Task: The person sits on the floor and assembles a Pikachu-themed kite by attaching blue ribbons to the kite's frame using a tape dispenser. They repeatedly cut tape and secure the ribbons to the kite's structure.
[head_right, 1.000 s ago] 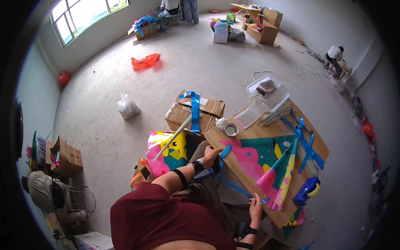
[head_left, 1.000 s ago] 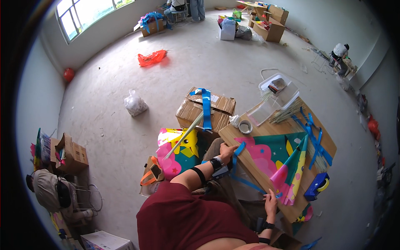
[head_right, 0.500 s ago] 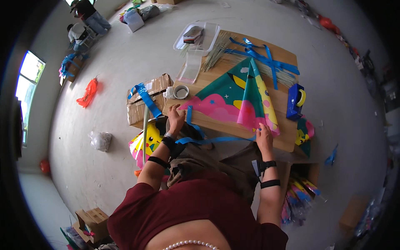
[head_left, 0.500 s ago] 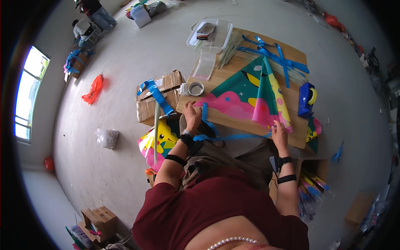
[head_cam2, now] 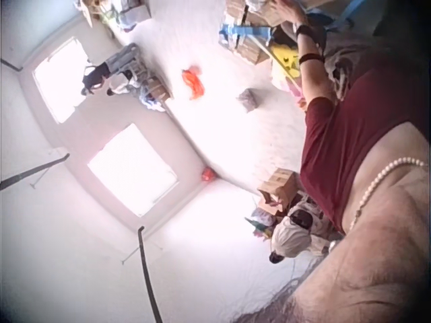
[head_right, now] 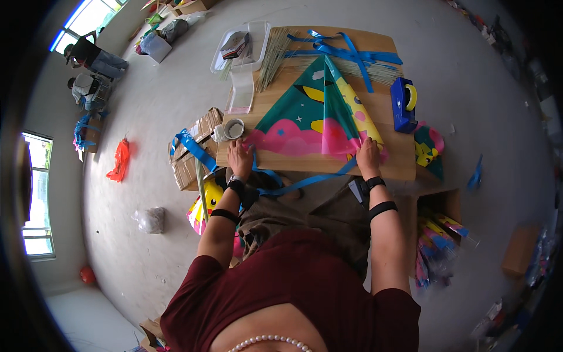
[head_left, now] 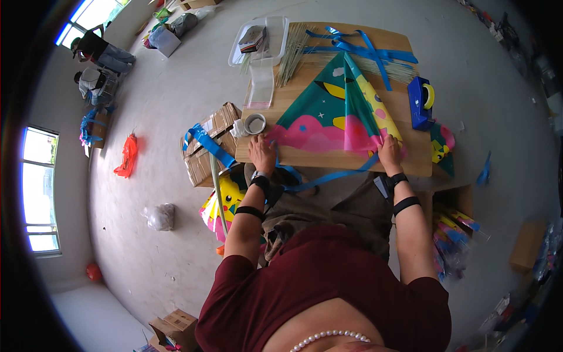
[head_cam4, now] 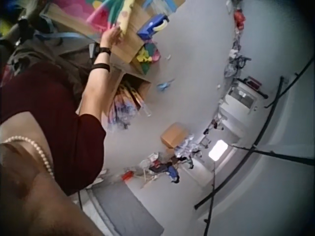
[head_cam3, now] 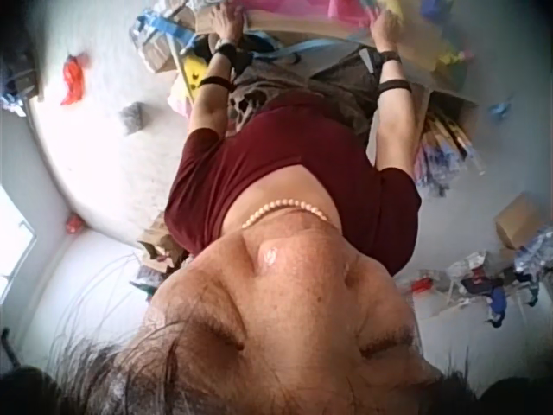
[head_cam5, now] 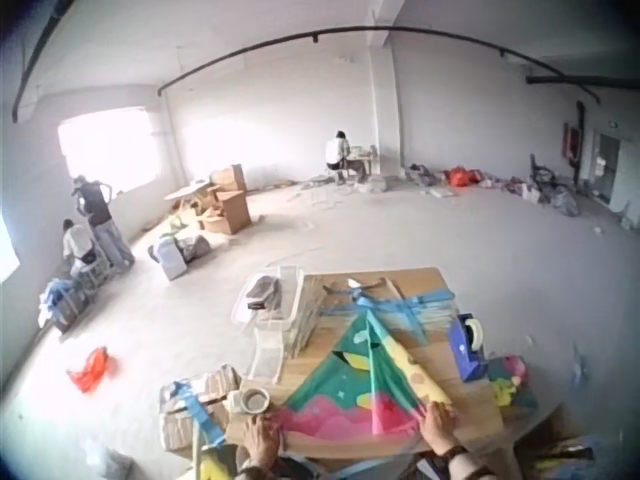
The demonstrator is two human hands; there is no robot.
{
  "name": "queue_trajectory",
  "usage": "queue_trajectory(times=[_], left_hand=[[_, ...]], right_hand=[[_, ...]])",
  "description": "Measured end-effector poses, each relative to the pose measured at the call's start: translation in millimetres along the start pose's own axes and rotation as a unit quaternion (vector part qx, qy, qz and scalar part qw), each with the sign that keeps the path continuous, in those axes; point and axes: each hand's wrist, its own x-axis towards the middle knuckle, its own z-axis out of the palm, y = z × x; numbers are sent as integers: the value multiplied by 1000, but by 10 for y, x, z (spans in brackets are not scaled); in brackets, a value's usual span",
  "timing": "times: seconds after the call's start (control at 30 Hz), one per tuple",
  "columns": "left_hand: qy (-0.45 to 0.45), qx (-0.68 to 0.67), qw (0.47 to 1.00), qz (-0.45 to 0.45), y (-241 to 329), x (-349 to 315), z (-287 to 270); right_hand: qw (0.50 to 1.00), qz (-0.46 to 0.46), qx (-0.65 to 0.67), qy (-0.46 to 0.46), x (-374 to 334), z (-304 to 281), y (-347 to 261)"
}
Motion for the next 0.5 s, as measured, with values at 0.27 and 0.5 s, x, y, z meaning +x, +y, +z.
queue_trajectory(times=[0.27,0.5], left_hand=[[-51,-43,995,-70,27,144,94],[-97,-284,946,-124,-25,510,116]], right_hand=[[981,94,130,-108,158,-78,46],[931,77,355,-28,508,-63,812]])
